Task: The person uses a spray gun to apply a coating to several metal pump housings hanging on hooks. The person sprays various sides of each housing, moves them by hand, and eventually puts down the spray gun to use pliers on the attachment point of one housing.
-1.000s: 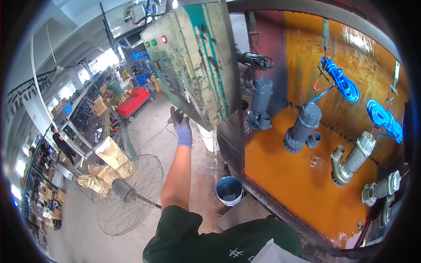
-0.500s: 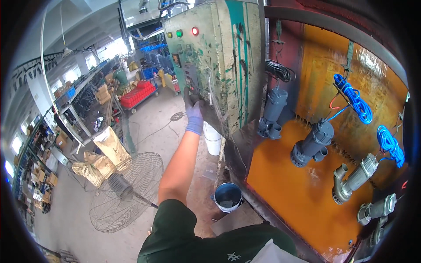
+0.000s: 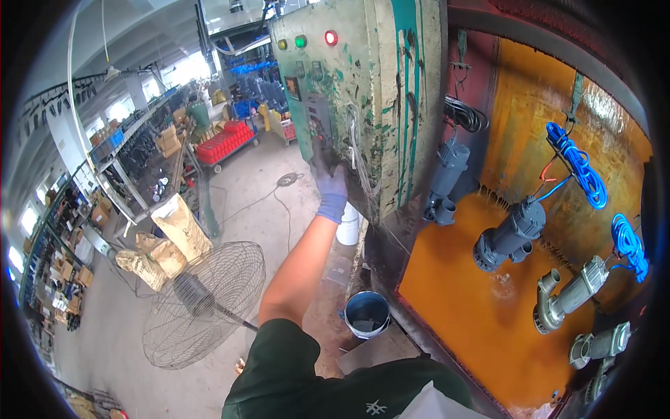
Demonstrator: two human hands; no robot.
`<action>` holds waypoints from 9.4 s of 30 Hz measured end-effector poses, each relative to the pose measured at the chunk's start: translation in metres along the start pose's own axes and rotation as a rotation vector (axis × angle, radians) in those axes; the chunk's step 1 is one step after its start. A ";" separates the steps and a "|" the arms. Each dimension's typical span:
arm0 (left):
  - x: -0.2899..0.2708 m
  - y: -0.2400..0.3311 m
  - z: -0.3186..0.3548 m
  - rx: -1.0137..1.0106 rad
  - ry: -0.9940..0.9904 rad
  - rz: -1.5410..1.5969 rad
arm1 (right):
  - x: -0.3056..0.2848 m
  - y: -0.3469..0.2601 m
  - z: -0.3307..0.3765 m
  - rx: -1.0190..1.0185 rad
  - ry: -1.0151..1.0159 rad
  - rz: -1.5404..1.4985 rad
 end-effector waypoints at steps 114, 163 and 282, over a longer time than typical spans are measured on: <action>0.101 -0.240 0.721 -0.532 -2.030 -0.795 | 0.071 0.383 0.413 0.886 0.175 -0.386; 0.284 0.370 1.135 -0.531 -1.786 0.207 | -0.554 0.500 0.243 -0.558 1.182 -0.656; 0.238 0.436 1.109 -0.342 -1.692 -0.302 | -0.476 0.452 0.301 -0.890 -0.058 0.581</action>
Point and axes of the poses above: each hand's wrist, its own z-axis away from the middle knuckle, its own x-axis out of the palm, y = z × x, the point moved 3 cm from there along -z, towards the middle knuckle, and after that the axes turned 13 degrees about -x, right-handed, at the moved point
